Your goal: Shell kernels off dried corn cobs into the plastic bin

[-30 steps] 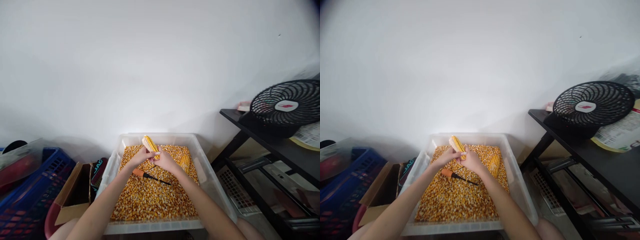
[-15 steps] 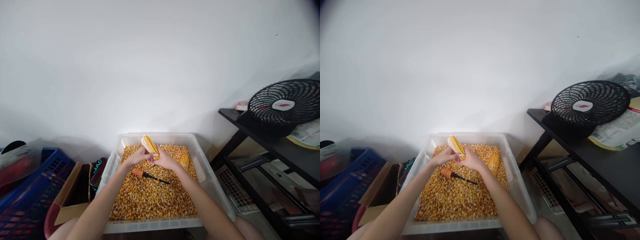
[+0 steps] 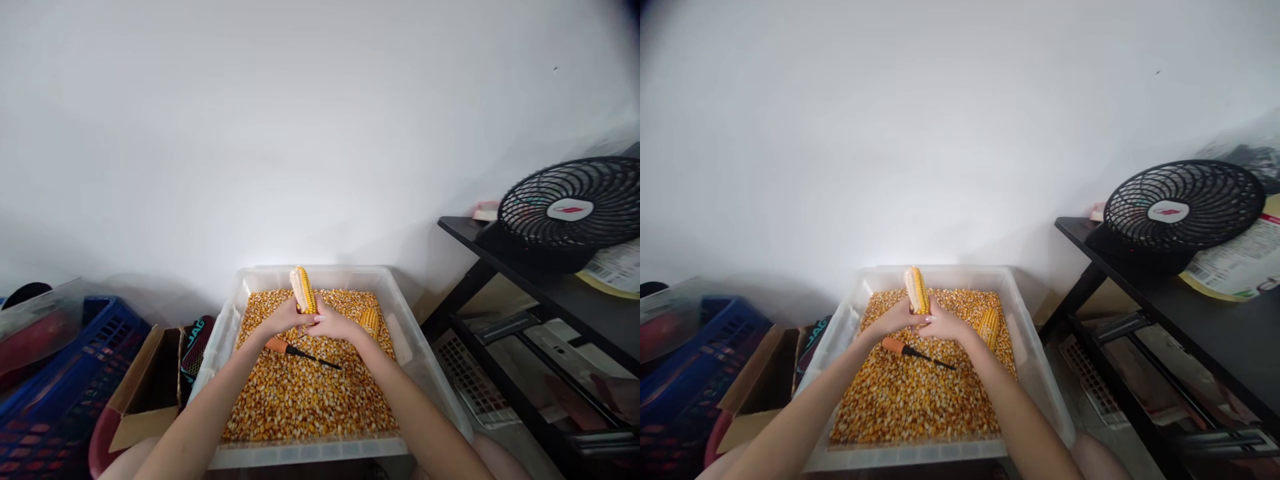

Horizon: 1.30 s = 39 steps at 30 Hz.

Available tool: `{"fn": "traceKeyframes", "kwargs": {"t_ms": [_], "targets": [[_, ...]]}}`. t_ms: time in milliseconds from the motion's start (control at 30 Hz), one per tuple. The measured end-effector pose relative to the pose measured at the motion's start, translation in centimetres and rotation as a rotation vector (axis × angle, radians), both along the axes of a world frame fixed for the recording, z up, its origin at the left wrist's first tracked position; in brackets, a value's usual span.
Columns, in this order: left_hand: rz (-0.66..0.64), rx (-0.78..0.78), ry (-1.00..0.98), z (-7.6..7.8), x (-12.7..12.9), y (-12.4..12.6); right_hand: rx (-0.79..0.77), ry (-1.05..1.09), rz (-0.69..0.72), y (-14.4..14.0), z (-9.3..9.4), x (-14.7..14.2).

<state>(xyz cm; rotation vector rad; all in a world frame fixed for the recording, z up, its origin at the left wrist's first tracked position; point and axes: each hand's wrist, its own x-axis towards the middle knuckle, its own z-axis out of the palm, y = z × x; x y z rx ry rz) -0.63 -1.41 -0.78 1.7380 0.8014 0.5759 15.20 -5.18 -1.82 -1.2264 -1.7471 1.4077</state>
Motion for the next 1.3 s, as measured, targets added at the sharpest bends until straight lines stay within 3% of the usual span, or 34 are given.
{"fn": "traceKeyframes", "kwargs": {"t_ms": [67,133,167,267,333,467,633,767,1000,1100,1300], "targets": [[-0.027,-0.068,-0.009,0.0,-0.1,0.1,-0.136,0.089,0.168,0.2,0.6,0.6],[-0.007,-0.094,-0.044,0.3,-0.3,0.2,-0.122,0.17,0.198,0.8,1.1,1.3],[0.009,-0.089,-0.057,0.6,-0.3,0.1,-0.047,0.191,0.093,1.1,1.2,1.7],[0.008,-0.071,-0.044,1.3,-0.1,-0.5,0.165,0.203,-0.438,1.9,1.1,2.1],[-0.052,-0.093,-0.004,1.3,0.3,-1.2,0.188,0.256,-0.556,2.0,0.8,1.8],[-0.238,-0.132,0.096,0.0,1.8,-2.6,0.015,0.406,-0.324,1.2,0.5,0.3],[-0.304,-0.177,0.063,-1.7,2.7,-2.9,-0.112,0.456,-0.373,0.2,1.5,-0.6],[-0.363,-0.235,0.05,-1.5,2.6,-2.7,-0.206,0.555,-0.35,0.2,2.1,-0.2],[-0.422,-0.269,0.034,-0.7,2.4,-2.8,-0.236,0.686,-0.283,0.7,1.3,0.3],[-0.415,-0.298,0.036,-0.6,2.6,-2.9,-0.2,0.706,-0.301,0.7,1.4,0.3],[-0.278,-0.229,0.071,-0.9,3.0,-3.2,-0.132,0.718,-0.432,0.4,1.9,-0.2]]}}
